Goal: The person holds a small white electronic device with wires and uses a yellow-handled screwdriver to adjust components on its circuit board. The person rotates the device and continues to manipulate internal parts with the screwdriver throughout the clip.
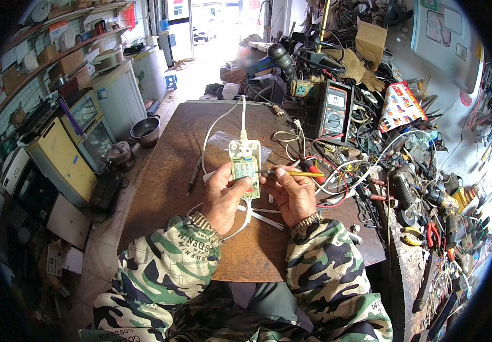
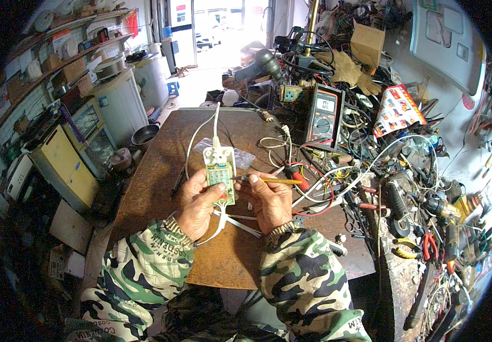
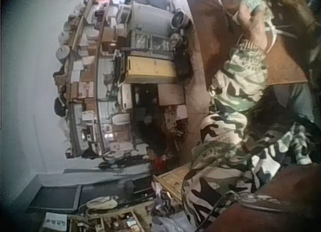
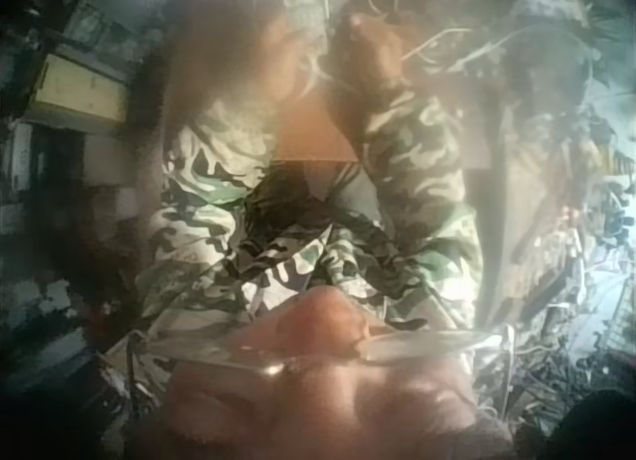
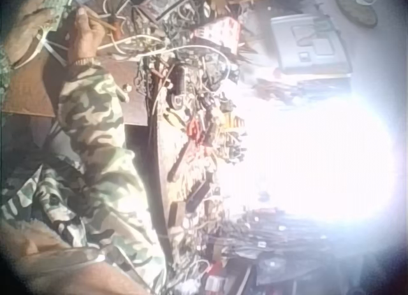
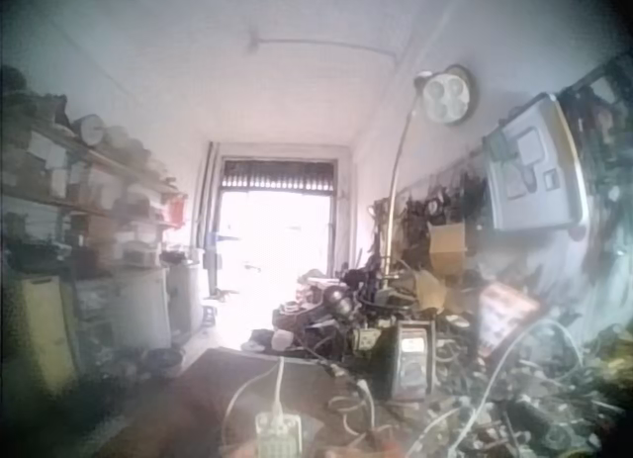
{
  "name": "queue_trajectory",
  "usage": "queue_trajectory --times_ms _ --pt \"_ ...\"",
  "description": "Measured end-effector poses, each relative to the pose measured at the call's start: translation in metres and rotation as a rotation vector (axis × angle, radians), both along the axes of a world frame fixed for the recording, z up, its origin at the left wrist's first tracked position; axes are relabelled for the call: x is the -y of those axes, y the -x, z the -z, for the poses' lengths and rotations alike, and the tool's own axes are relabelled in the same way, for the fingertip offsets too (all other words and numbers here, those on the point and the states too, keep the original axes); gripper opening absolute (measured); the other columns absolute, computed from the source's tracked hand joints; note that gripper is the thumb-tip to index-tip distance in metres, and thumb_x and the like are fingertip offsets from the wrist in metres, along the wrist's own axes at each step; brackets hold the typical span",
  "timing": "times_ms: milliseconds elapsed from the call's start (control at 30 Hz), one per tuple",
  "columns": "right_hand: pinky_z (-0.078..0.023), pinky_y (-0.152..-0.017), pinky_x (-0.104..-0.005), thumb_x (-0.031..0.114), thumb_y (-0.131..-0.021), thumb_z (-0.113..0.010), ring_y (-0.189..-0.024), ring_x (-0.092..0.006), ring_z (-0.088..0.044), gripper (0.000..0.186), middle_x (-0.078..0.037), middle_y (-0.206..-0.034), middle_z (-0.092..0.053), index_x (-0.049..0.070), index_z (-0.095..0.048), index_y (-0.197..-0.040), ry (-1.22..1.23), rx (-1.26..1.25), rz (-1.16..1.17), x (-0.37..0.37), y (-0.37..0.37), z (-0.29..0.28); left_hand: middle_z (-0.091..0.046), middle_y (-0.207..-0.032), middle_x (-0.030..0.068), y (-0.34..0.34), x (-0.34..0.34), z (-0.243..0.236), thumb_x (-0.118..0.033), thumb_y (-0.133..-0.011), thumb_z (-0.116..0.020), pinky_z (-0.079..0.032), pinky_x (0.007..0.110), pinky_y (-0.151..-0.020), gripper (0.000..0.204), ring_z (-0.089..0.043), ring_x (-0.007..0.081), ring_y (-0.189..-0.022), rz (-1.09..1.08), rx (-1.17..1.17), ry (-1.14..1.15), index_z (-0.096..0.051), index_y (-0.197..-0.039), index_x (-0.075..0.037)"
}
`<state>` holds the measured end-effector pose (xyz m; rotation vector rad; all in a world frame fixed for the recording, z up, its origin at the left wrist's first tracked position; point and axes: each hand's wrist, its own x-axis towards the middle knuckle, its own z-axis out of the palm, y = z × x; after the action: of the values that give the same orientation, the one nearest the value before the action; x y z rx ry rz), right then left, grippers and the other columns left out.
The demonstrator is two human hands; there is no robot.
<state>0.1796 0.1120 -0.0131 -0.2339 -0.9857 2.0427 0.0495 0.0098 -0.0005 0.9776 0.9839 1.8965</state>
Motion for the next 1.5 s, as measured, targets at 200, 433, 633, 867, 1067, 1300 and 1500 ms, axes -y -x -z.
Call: queue_trajectory --times_ms 200,433,633,867,1067,1300,1500 --pt "-0.058 -0.082 -0.0404 0.01 -0.095 -0.06 -0.091 -0.026 -0.069 0.013 -0.016 -0.097 -0.069 0.0 -0.062 -0.102 -0.022 0.03 -0.001 0.001 0.0 -0.001 -0.066 -0.105 0.0071 0.002 -0.001 0.004 -0.001 -0.092 -0.058 -0.056 0.029 -0.079 0.03 -0.066 0.0159 -0.094 -0.024 0.011 0.011 -0.054 -0.122 -0.002" --pt "-0.058 -0.083 -0.0402 0.01 -0.094 -0.061 -0.091 -0.0258 -0.069 0.013 -0.015 -0.097 -0.069 -0.001 -0.062 -0.102 -0.004 0.027 0.002 0.003 -0.001 -0.003 -0.067 -0.105 0.0076 0.001 0.0 0.001 -0.003 -0.092 -0.058 -0.056 0.03 -0.079 0.028 -0.066 0.0168 -0.094 0.009 0.024 0.002 -0.055 -0.12 -0.002" --pt "-0.059 -0.081 -0.0397 0.01 -0.094 -0.062 -0.09 -0.0247 -0.069 0.013 -0.014 -0.096 -0.069 0.0 -0.062 -0.102 -0.001 0.035 -0.01 0.0 0.0 0.001 -0.067 -0.105 0.0105 0.002 0.001 0.003 -0.005 -0.093 -0.058 -0.056 0.031 -0.08 0.028 -0.067 0.019 -0.095 0.025 0.023 -0.003 -0.055 -0.12 -0.001" --pt "-0.059 -0.075 -0.0381 0.012 -0.093 -0.063 -0.082 -0.025 -0.07 0.013 -0.013 -0.09 -0.068 -0.001 -0.062 -0.097 0.046 -0.013 0.026 0.003 0.0 -0.004 -0.067 -0.105 0.0126 -0.001 0.002 -0.004 -0.005 -0.093 -0.058 -0.056 0.033 -0.083 0.028 -0.067 0.0207 -0.095 0.073 0.059 -0.016 -0.054 -0.12 0.001" --pt "-0.06 -0.063 -0.0351 0.012 -0.092 -0.064 -0.072 -0.0228 -0.069 0.014 -0.007 -0.074 -0.062 0.004 -0.056 -0.085 0.075 0.038 0.114 0.004 -0.001 -0.012 -0.067 -0.106 0.0125 0.0 -0.003 0.001 -0.005 -0.093 -0.058 -0.055 0.033 -0.084 0.028 -0.068 0.0223 -0.094 0.043 -0.036 -0.007 -0.054 -0.12 0.002" --pt "-0.059 -0.062 -0.0345 0.014 -0.093 -0.063 -0.064 -0.017 -0.063 0.017 0.001 -0.066 -0.052 0.008 -0.054 -0.08 0.033 0.066 0.156 0.002 0.001 -0.008 -0.066 -0.107 0.0109 -0.002 -0.004 0.003 -0.005 -0.093 -0.058 -0.054 0.032 -0.083 0.029 -0.068 0.0226 -0.095 0.007 -0.061 -0.008 -0.053 -0.12 0.003" --pt "-0.057 -0.059 -0.0334 0.013 -0.091 -0.066 -0.063 -0.0195 -0.065 0.011 -0.003 -0.068 -0.057 0.004 -0.061 -0.088 0.078 0.057 0.175 0.006 0.001 -0.012 -0.066 -0.105 0.0099 -0.007 0.001 -0.005 -0.005 -0.093 -0.059 -0.054 0.032 -0.084 0.028 -0.067 0.0211 -0.096 0.044 -0.038 -0.022 -0.054 -0.12 0.002"
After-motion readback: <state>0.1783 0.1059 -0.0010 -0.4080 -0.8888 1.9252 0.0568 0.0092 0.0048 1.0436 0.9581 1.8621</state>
